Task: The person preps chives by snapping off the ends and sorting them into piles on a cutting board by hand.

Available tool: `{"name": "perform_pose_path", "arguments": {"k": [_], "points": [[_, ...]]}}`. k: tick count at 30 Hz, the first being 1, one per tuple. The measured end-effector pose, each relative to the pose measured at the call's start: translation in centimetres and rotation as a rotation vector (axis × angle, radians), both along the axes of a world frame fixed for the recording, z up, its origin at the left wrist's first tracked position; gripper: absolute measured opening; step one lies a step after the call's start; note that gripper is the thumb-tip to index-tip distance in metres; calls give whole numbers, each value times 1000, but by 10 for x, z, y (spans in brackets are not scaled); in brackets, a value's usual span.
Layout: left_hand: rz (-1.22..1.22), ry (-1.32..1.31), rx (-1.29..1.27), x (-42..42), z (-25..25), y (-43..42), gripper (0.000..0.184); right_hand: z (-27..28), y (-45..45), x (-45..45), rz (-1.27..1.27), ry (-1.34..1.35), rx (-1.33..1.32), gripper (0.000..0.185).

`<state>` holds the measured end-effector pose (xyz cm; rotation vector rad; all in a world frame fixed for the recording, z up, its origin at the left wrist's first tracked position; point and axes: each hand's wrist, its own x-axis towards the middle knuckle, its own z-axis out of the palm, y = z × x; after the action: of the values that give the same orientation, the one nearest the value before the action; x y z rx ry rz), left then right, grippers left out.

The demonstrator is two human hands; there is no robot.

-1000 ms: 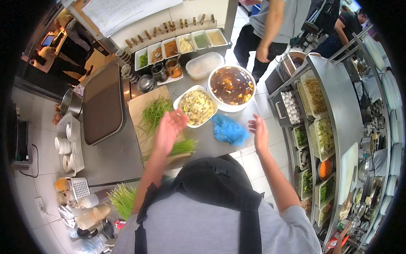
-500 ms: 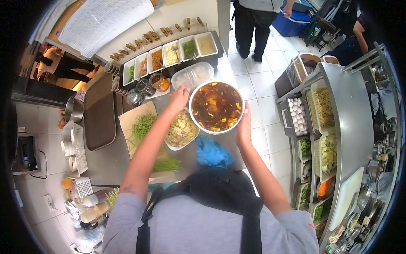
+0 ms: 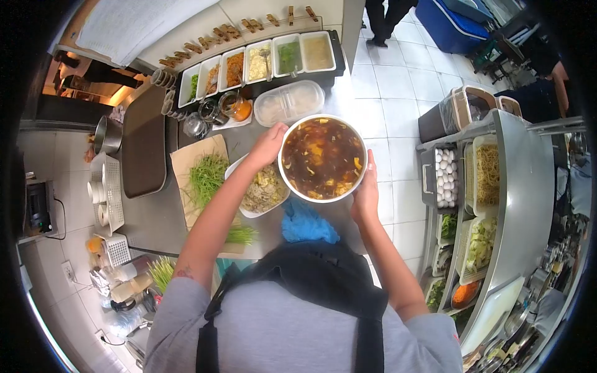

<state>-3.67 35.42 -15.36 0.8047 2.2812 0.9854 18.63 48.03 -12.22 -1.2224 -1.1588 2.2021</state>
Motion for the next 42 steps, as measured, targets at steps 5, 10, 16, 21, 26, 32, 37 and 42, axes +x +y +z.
{"name": "perform_pose_path", "arguments": {"k": [5,10,16,21,26,32,37,42], "points": [[18,-34,-5,5,10,9,33,18,2,-1,-14,-6,-17,46],[28,-51,45,7,21,21,34,17,14,8,48,8,113,52],[93,-68,102,9,45,24,35,56,25,4,100,-23,215,52],[149,-20,127,-1,71,2,35,83,21,-14,185,-28,269,50],[250,30,170,-25,95,-42,35,108,0,-51,321,6,266,50],[423,45,143,-66,126,-138,38,118,-57,-123,492,120,211,54],[471,196,67,-113,151,-240,39,122,-135,-197,612,147,87,50],[532,211,25,-165,158,-337,31,120,-221,-277,635,90,31,46]]}}
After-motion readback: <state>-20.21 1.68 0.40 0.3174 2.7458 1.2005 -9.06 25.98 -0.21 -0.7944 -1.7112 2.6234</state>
